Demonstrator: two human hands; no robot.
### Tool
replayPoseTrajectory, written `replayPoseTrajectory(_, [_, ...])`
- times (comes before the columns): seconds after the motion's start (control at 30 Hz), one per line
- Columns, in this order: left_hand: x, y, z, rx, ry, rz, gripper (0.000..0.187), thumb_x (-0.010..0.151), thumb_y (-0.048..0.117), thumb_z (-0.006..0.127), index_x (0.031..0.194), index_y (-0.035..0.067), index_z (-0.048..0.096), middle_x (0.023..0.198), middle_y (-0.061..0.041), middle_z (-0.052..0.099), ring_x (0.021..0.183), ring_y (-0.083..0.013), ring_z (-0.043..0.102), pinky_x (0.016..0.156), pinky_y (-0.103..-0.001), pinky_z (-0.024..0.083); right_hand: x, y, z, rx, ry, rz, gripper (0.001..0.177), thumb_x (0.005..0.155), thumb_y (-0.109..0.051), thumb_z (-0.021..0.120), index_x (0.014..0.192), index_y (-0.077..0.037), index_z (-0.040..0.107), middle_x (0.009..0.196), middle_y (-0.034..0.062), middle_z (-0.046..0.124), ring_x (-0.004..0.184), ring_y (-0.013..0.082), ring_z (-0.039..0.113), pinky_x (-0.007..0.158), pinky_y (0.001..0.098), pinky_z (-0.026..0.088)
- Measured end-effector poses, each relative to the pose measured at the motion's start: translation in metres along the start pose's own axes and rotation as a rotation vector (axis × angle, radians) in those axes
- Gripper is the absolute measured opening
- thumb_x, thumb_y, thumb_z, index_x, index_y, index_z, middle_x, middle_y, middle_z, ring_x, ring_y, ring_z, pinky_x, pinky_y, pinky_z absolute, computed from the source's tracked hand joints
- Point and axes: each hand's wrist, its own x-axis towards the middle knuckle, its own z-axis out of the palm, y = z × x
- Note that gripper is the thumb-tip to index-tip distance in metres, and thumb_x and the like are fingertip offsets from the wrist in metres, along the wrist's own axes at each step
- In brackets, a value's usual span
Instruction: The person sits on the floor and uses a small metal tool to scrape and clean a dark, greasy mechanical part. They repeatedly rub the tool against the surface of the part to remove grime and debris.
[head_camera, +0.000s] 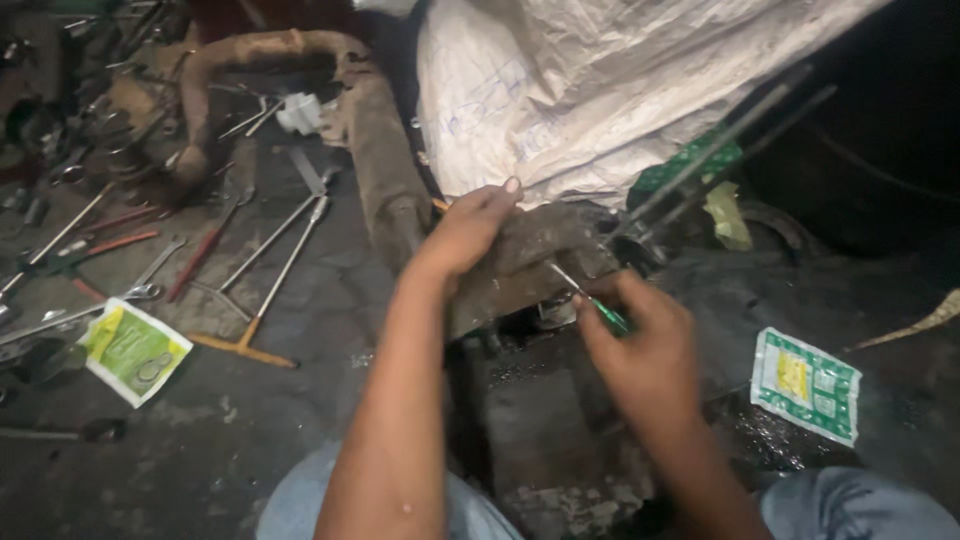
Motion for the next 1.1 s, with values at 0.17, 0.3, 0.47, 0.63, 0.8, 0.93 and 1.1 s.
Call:
replayPoseTrajectory(0.17, [-0.003, 0.007, -0.02, 0.277, -0.155, -0.056, 0.049, 0.093, 0.049, 0.062, 0.106, 0.004, 0.075, 0.101, -0.006, 0.076, 0.093, -0.0137, 0.064, 0.087, -0.031, 0.051, -0.013, -0.006, 0.021, 0.011, 0.007, 0.048, 0.014, 0.09, -0.011, 0.072, 0.098, -0.001, 0.067, 0.086, 0.0154, 0.07, 0.073, 0.0294, 0.069, 0.067, 0.0371, 0.052])
replayPoseTrajectory(0.3, [0.009, -0.011, -0.021, 0.228, -0.19, 0.006, 0.044, 0.095, 0.043, 0.064, 0.097, 0.0, 0.075, 0.088, -0.003, 0.075, 0.081, -0.0121, 0.058, 0.078, -0.031, 0.052, -0.025, 0.002, 0.051, -0.102, 0.05, -0.07, 0.011, 0.092, -0.007, 0.07, 0.1, 0.0, 0.066, 0.09, 0.0185, 0.069, 0.078, 0.037, 0.066, 0.068, 0.0415, 0.05])
replayPoseTrajectory(0.47, [0.013, -0.016, -0.021, 0.196, -0.236, 0.007, 0.044, 0.099, 0.041, 0.062, 0.09, 0.0, 0.074, 0.079, 0.002, 0.068, 0.075, -0.0105, 0.053, 0.073, -0.031, 0.05, -0.019, 0.01, 0.038, 0.044, -0.004, -0.051, 0.01, 0.09, -0.006, 0.069, 0.099, -0.002, 0.068, 0.087, 0.0163, 0.07, 0.077, 0.0347, 0.07, 0.068, 0.0416, 0.053])
replayPoseTrajectory(0.63, [0.007, -0.013, -0.022, 0.333, -0.195, 0.125, 0.047, 0.101, 0.044, 0.06, 0.088, -0.001, 0.07, 0.077, -0.001, 0.066, 0.077, -0.0115, 0.051, 0.076, -0.03, 0.05, -0.024, -0.001, 0.046, -0.175, 0.046, -0.101, 0.022, 0.086, -0.003, 0.069, 0.107, 0.004, 0.066, 0.091, 0.0237, 0.068, 0.08, 0.0427, 0.066, 0.067, 0.0463, 0.052])
replayPoseTrajectory(0.8, [0.007, -0.013, -0.019, 0.231, -0.167, 0.077, 0.04, 0.097, 0.042, 0.062, 0.093, 0.003, 0.072, 0.083, 0.002, 0.07, 0.08, -0.009, 0.055, 0.078, -0.029, 0.05, -0.033, -0.006, 0.057, 0.05, -0.005, -0.039, 0.012, 0.088, -0.007, 0.07, 0.097, -0.001, 0.066, 0.088, 0.0199, 0.07, 0.076, 0.0377, 0.07, 0.066, 0.0432, 0.055])
replayPoseTrajectory(0.93, [0.0, -0.01, -0.017, 0.227, -0.148, -0.022, 0.048, 0.101, 0.044, 0.063, 0.091, -0.003, 0.072, 0.081, -0.004, 0.063, 0.078, -0.0138, 0.049, 0.073, -0.035, 0.048, -0.018, 0.003, 0.042, 0.038, 0.005, 0.09, 0.008, 0.09, -0.007, 0.067, 0.095, -0.001, 0.066, 0.083, 0.018, 0.071, 0.071, 0.0341, 0.073, 0.063, 0.043, 0.054])
replayPoseTrajectory(1.1, [0.002, -0.004, -0.016, 0.243, -0.117, -0.012, 0.042, 0.096, 0.043, 0.064, 0.1, 0.003, 0.076, 0.085, -0.002, 0.073, 0.079, -0.0113, 0.057, 0.077, -0.031, 0.051, -0.032, -0.009, 0.064, -0.064, 0.051, -0.101, 0.01, 0.088, -0.007, 0.068, 0.094, -0.001, 0.064, 0.081, 0.0211, 0.066, 0.074, 0.0423, 0.066, 0.063, 0.0464, 0.051])
